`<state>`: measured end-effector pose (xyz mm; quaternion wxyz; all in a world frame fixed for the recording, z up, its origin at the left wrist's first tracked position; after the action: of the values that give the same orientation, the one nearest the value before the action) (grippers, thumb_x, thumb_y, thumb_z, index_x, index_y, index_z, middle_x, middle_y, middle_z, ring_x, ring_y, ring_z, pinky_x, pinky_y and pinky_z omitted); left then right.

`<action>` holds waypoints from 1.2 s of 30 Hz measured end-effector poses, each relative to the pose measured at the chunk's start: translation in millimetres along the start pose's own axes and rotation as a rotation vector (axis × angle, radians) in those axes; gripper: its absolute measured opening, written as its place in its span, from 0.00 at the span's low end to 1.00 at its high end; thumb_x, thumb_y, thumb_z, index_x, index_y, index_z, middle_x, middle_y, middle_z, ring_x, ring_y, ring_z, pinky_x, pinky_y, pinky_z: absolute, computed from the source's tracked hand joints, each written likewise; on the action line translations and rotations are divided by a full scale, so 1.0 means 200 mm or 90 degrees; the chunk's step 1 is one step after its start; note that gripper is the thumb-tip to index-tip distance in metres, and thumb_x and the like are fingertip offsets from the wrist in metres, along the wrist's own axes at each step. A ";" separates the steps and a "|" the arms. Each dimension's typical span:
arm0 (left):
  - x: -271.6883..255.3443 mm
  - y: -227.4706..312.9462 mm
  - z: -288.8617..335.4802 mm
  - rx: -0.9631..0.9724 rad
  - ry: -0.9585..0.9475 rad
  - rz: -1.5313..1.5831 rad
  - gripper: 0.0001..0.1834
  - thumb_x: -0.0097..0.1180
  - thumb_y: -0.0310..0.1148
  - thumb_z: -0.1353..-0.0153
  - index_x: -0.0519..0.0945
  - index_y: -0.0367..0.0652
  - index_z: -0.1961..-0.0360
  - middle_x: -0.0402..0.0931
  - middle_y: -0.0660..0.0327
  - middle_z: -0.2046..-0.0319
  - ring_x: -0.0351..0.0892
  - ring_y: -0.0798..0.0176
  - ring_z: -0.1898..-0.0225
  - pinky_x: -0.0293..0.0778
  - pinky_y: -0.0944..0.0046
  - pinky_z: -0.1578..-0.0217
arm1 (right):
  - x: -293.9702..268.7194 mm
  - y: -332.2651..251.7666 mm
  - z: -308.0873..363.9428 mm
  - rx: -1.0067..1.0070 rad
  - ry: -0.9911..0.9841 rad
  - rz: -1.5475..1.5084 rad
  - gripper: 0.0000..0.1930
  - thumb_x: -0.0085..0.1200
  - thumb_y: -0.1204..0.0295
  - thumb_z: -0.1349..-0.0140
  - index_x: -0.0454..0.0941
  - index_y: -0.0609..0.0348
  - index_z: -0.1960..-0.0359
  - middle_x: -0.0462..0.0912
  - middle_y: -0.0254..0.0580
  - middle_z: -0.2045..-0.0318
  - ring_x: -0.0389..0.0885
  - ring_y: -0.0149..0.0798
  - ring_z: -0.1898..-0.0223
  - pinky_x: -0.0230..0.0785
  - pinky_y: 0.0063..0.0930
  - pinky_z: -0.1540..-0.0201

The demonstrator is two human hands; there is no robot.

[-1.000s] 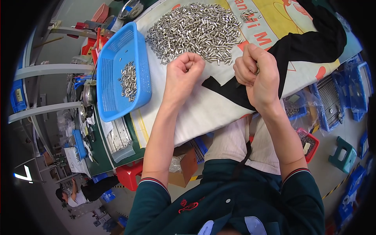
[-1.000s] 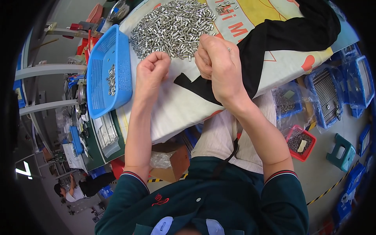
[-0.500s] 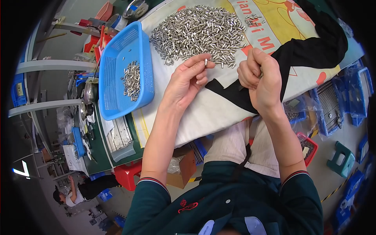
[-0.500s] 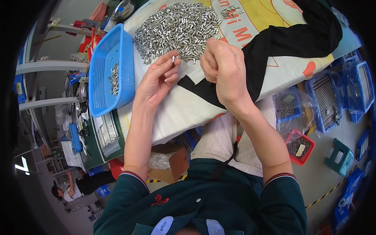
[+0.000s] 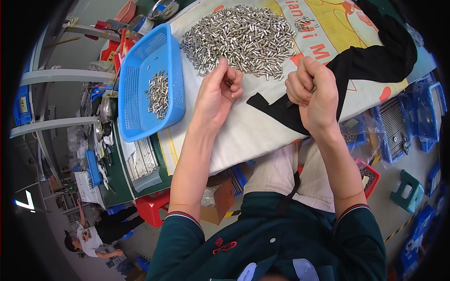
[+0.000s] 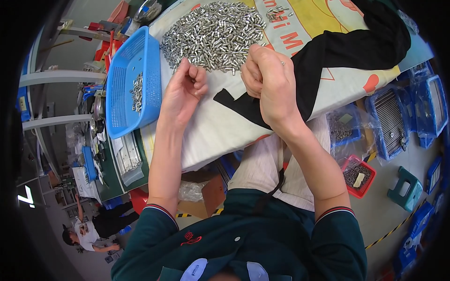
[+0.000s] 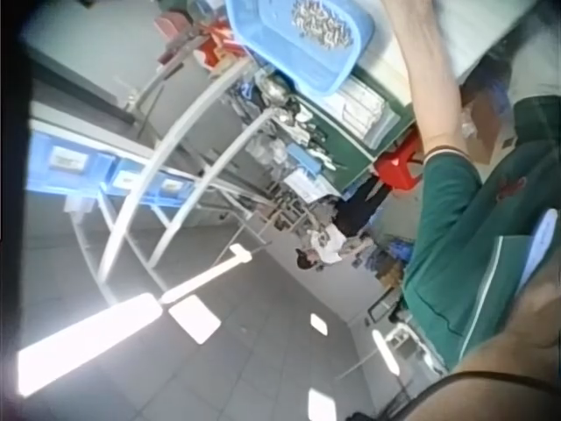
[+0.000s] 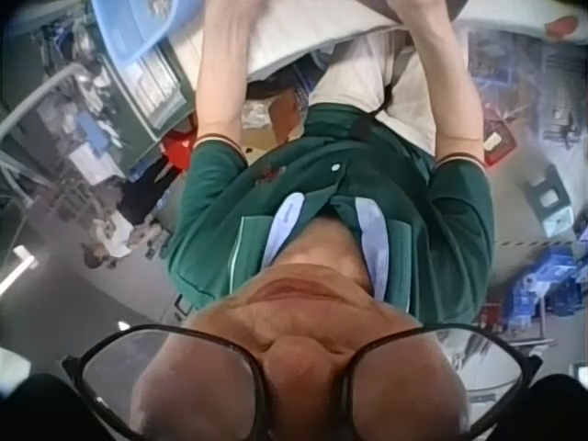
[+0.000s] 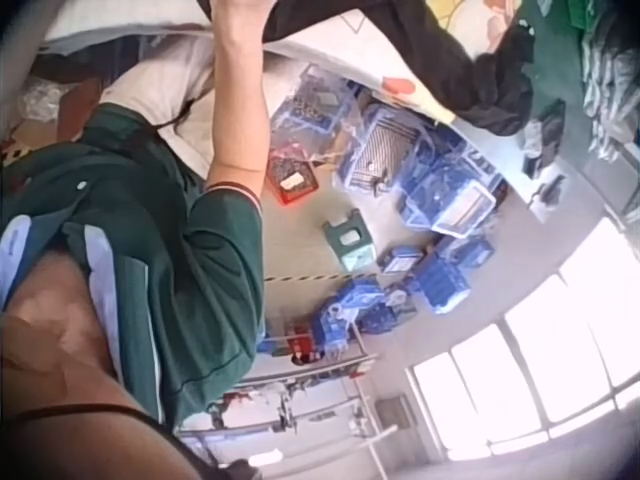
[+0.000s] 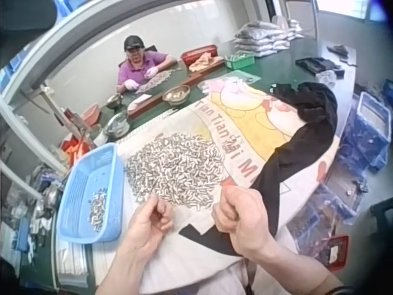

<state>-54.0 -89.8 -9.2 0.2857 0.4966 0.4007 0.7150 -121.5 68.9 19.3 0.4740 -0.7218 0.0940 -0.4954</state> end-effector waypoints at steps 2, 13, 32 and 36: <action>0.03 0.02 0.00 0.014 -0.005 -0.040 0.13 0.46 0.39 0.40 0.74 0.38 0.71 0.69 0.65 0.79 0.58 0.76 0.82 0.54 0.77 0.82 | 0.00 -0.01 0.00 -0.004 0.000 0.001 0.19 0.31 0.65 0.39 0.50 0.52 0.88 0.50 0.27 0.94 0.43 0.22 0.90 0.36 0.20 0.87; 0.16 0.03 0.01 0.343 0.056 -0.880 0.05 0.55 0.25 0.52 0.77 0.38 0.71 0.53 0.68 0.92 0.52 0.75 0.88 0.52 0.71 0.86 | -0.01 0.00 0.00 -0.003 0.005 -0.013 0.18 0.31 0.66 0.39 0.51 0.52 0.88 0.50 0.27 0.95 0.43 0.22 0.91 0.36 0.19 0.87; 0.33 -0.07 0.14 0.248 -0.116 -0.895 0.04 0.54 0.25 0.57 0.73 0.37 0.80 0.63 0.60 0.93 0.66 0.62 0.90 0.61 0.64 0.86 | -0.01 0.00 0.00 -0.005 0.005 -0.003 0.17 0.30 0.66 0.40 0.51 0.52 0.88 0.50 0.26 0.95 0.43 0.22 0.91 0.36 0.18 0.88; 0.34 -0.09 0.14 0.234 -0.110 -0.897 0.03 0.54 0.25 0.56 0.73 0.37 0.79 0.64 0.59 0.93 0.66 0.61 0.90 0.62 0.64 0.85 | -0.02 -0.03 0.00 -0.032 -0.007 -0.031 0.18 0.31 0.66 0.40 0.51 0.52 0.89 0.50 0.26 0.95 0.43 0.22 0.91 0.36 0.18 0.88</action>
<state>-50.6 -18.8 13.8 0.6203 0.2159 0.7145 0.2409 -124.9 74.5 21.4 0.4438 -0.7385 0.0864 -0.5003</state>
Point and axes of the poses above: each hand's wrist, its own z-axis away from the middle knuckle, its own x-axis out of the palm, y = z × x, the point moved 5 cm from there along -z, towards the middle knuckle
